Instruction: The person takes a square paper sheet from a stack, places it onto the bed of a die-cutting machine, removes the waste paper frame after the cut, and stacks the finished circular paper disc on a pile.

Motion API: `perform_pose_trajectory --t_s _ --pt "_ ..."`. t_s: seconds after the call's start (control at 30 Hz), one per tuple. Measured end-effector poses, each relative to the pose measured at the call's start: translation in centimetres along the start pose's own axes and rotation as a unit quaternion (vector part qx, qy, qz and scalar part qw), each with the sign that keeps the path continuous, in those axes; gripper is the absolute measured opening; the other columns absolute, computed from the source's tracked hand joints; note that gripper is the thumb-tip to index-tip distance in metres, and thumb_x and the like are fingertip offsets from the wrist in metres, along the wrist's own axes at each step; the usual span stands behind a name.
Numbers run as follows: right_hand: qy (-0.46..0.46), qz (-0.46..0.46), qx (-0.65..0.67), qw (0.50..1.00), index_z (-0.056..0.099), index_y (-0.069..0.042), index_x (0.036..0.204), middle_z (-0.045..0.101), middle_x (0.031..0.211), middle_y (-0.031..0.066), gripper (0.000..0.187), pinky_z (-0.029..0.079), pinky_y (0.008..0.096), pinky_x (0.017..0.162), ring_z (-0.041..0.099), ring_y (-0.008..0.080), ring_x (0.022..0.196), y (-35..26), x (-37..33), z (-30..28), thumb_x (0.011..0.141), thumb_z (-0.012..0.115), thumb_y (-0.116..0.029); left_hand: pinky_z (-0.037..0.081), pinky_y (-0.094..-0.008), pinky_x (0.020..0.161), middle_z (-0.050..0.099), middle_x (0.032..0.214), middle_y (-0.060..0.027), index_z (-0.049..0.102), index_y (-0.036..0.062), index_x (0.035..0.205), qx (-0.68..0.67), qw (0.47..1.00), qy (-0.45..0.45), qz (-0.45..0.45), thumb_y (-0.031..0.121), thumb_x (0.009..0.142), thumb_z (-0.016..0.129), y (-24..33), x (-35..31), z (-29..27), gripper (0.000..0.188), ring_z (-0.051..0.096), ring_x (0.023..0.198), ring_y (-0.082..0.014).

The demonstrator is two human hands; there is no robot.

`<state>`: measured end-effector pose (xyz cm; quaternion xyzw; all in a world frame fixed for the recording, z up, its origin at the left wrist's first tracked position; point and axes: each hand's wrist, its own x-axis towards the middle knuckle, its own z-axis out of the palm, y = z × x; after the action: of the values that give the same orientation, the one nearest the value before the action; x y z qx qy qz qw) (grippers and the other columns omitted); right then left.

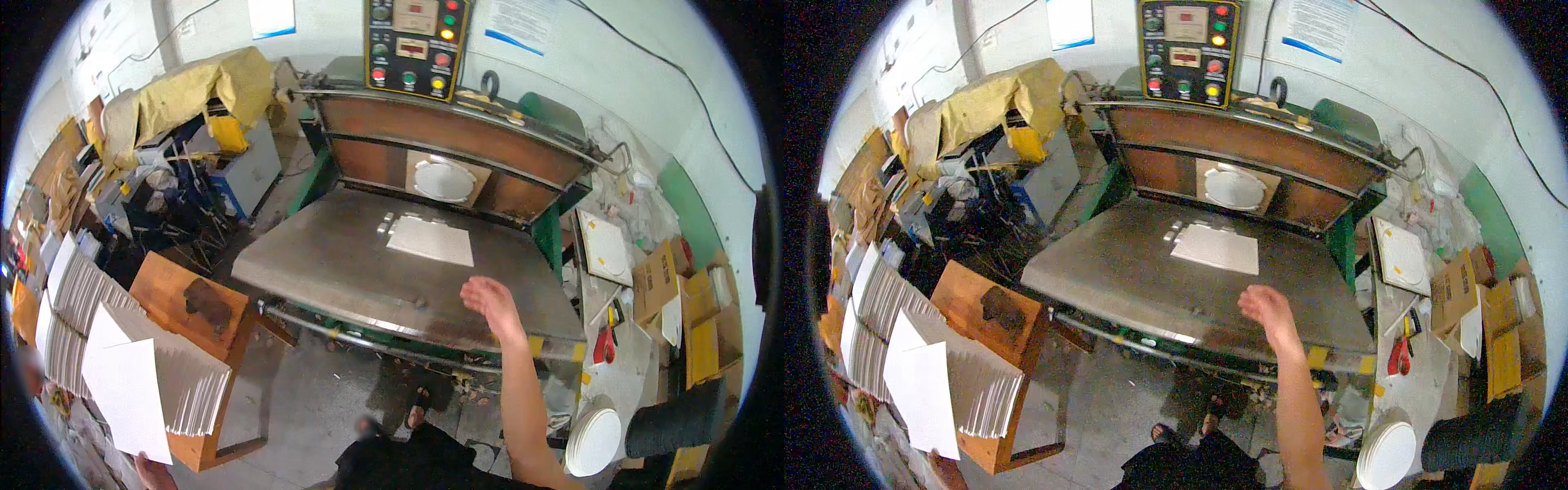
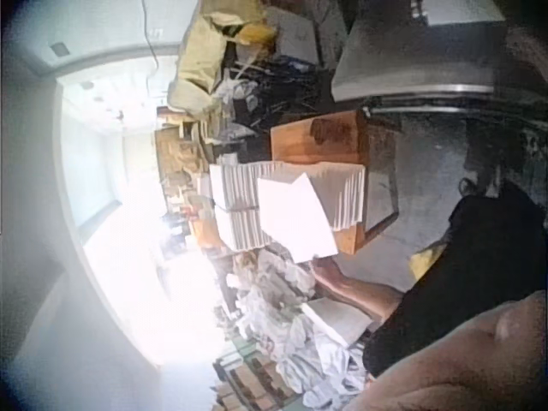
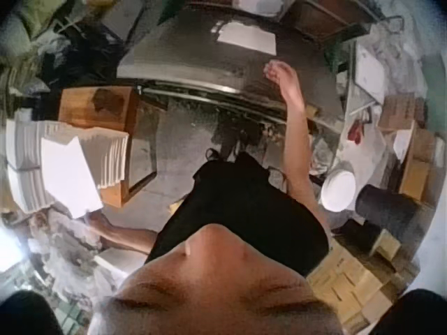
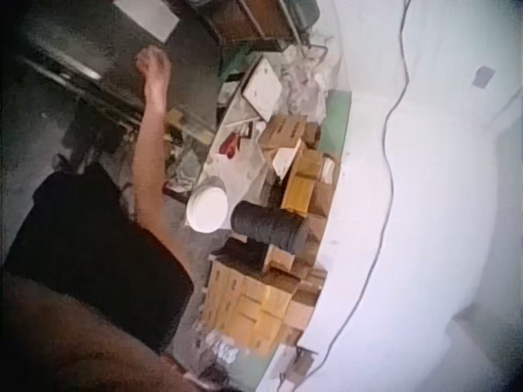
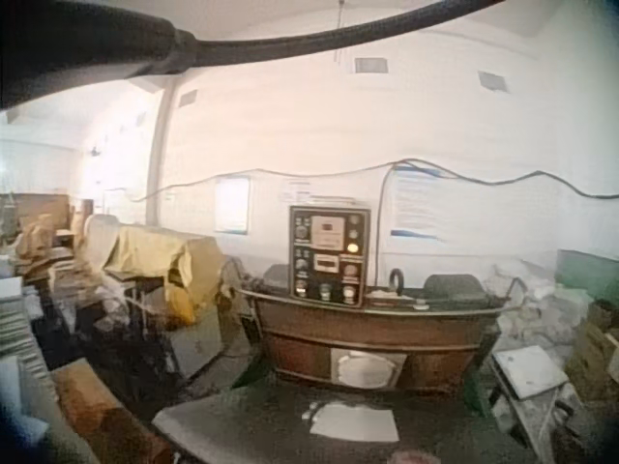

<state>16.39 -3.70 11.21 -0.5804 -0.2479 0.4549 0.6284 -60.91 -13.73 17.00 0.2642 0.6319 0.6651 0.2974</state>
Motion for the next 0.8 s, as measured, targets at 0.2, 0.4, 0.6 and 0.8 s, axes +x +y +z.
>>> perform_pose_trajectory --t_s 0.2,0.4,0.6,0.8 --pt "0.183 0.137 -0.095 0.969 0.061 0.007 0.101 0.064 0.093 0.0149 0.033 0.053 0.0378 0.067 0.065 0.0269 0.092 10.0 15.6 -7.3 0.080 0.067 -0.017 0.049 -0.0491 0.080 0.066 0.105 -0.0218 0.064 -0.0090 0.105 0.289 0.926 -0.006 0.245 0.014 0.089 0.052 -2.1 -5.1 8.5 0.031 0.059 0.094 -0.0389" --pt "0.090 0.288 0.080 0.950 0.060 -0.001 0.104 0.067 0.097 0.0141 0.026 0.056 0.0437 0.074 0.067 0.0265 0.087 13.0 20.7 -7.1 0.081 0.065 -0.012 0.050 -0.0426 0.092 0.059 0.119 -0.0111 0.044 0.0036 0.132 -0.083 0.941 -0.227 -0.238 0.015 0.086 0.055 -10.1 -19.8 24.8 0.049 0.059 0.107 -0.0253" --pt "-0.076 0.104 0.077 0.989 0.059 -0.003 0.111 0.064 0.108 0.0138 0.030 0.050 0.0397 0.089 0.062 0.0249 0.101 7.7 21.5 -14.2 0.084 0.064 -0.015 0.058 -0.0410 0.074 0.058 0.117 -0.0165 0.040 0.0031 0.133 -0.108 0.783 -0.442 -0.423 0.008 0.094 0.050 -14.5 -29.7 39.8 0.041 0.065 0.094 -0.0300" --pt "0.055 -0.005 0.211 0.976 0.050 0.002 0.127 0.057 0.124 0.0154 0.044 0.046 0.0389 0.095 0.058 0.0271 0.110 -2.5 8.0 -17.8 0.088 0.060 -0.014 0.056 -0.0482 0.087 0.051 0.122 -0.0204 0.034 0.0005 0.131 -0.098 0.804 -0.407 -0.423 0.002 0.095 0.039 -24.4 -31.9 56.7 0.036 0.061 0.105 -0.0359"
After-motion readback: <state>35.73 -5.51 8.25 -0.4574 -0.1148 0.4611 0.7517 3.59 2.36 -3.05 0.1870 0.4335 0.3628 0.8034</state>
